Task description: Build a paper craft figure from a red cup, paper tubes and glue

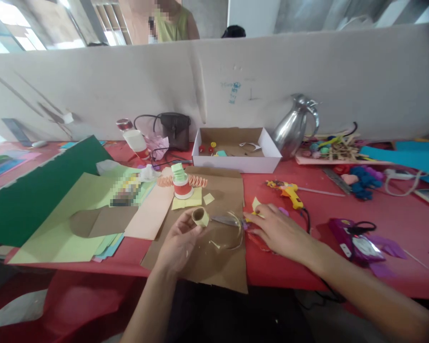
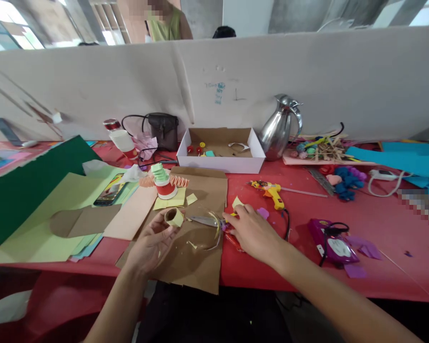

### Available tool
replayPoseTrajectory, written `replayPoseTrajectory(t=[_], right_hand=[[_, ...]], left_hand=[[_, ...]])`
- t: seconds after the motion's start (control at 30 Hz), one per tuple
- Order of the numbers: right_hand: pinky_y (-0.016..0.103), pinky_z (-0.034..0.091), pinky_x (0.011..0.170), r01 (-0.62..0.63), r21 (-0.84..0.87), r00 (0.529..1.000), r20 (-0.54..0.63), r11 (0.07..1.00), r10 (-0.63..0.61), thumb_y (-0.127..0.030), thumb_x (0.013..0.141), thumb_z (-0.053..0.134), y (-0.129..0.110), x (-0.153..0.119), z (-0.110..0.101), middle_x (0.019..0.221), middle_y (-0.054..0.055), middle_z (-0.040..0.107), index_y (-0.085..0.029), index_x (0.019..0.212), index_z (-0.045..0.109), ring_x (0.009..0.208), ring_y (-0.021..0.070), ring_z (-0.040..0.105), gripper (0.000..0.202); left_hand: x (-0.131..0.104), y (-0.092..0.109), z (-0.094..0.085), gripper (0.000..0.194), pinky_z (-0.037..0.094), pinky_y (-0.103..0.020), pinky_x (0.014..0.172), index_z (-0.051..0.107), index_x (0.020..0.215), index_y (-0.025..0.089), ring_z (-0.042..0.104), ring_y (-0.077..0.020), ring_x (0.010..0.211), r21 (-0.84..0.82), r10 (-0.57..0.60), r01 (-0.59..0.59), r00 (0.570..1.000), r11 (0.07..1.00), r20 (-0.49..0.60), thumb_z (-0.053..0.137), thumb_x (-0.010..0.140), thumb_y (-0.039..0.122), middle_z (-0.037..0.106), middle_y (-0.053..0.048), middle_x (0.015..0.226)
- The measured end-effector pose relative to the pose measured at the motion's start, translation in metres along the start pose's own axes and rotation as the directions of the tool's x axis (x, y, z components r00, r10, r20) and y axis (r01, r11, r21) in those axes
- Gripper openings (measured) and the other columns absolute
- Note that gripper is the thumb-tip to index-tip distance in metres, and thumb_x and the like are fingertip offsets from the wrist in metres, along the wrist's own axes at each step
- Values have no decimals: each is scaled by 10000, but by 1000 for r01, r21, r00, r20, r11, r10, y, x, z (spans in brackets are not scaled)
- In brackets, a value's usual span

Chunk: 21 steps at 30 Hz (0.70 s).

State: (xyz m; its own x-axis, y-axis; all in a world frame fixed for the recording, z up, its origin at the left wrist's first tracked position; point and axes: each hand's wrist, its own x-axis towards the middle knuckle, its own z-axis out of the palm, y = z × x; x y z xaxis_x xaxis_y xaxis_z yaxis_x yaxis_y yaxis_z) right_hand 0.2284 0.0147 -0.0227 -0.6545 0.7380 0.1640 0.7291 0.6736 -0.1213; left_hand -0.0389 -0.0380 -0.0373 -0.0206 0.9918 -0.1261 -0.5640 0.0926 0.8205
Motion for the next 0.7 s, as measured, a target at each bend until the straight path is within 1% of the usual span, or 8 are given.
replayPoseTrajectory(t=[0.07, 0.13, 0.27, 0.4, 0.47, 0.57, 0.63, 0.7], right_hand=[[371, 493, 832, -9, 70, 999, -43, 998, 12, -178, 945, 516, -12, -1, -10, 941, 89, 641, -191, 987, 701, 919, 229, 603, 190], [326, 478, 760, -57, 118, 995, -72, 991, 66, -217, 967, 490, -20, -3, -16, 854, 63, 648, -184, 802, 667, 829, 201, 612, 244], [290, 430, 657, -253, 211, 948, -140, 944, 286, -312, 980, 465, -2, -4, -15, 737, 38, 640, -192, 656, 596, 690, 173, 602, 369], [314, 463, 704, -402, 323, 842, -237, 857, 484, -253, 928, 482, 38, 2, -14, 816, 68, 667, -189, 754, 609, 759, 200, 629, 224], [321, 485, 731, -390, 344, 842, -242, 854, 482, -229, 908, 486, 42, 8, -14, 878, 70, 689, -189, 854, 630, 800, 200, 647, 159], [318, 505, 748, -320, 434, 875, -205, 842, 438, -293, 898, 534, 23, 21, -10, 847, 41, 691, -209, 813, 629, 786, 188, 653, 152], [329, 522, 781, -246, 661, 883, -150, 709, 446, -343, 916, 530, 3, 32, -4, 927, 52, 698, -220, 940, 627, 853, 195, 664, 159], [341, 544, 792, -162, 881, 904, -48, 444, 424, -370, 970, 440, -15, 45, 3, 1043, 70, 698, -240, 1160, 562, 916, 198, 677, 260]], left_hand=[[-1, 1, 10, 407, 497, -219, 872, 690, 1076, 210, 644, -141, 982, 60, 22, -21, 1000, 998, -14, 791, 698, 96, 694, -32, 1080], [-1, 3, 19, 426, 495, -220, 846, 688, 1098, 217, 644, -149, 977, 138, 22, -18, 999, 990, -31, 795, 697, 122, 703, -37, 1074], [13, 5, 32, 402, 488, -228, 766, 680, 1076, 204, 643, -160, 895, 373, 68, -49, 997, 927, -38, 789, 690, 183, 709, -35, 981], [51, -4, 39, 357, 483, -273, 759, 690, 1017, 177, 630, -178, 842, 670, 220, -216, 972, 710, 79, 770, 670, 212, 702, -45, 952], [68, -10, 43, 337, 476, -286, 714, 705, 1005, 172, 628, -178, 781, 755, 246, -232, 964, 613, 98, 752, 678, 237, 714, -55, 935], [82, -14, 50, 326, 472, -289, 695, 715, 992, 170, 636, -190, 787, 775, 269, -242, 958, 583, 97, 746, 682, 266, 725, -68, 926], [81, -14, 56, 335, 475, -285, 708, 706, 1002, 169, 642, -191, 817, 739, 276, -260, 956, 622, 104, 749, 692, 287, 726, -75, 949], [73, -13, 59, 370, 480, -281, 706, 693, 1029, 167, 642, -181, 806, 665, 257, -259, 961, 700, 104, 762, 695, 310, 721, -78, 985]])
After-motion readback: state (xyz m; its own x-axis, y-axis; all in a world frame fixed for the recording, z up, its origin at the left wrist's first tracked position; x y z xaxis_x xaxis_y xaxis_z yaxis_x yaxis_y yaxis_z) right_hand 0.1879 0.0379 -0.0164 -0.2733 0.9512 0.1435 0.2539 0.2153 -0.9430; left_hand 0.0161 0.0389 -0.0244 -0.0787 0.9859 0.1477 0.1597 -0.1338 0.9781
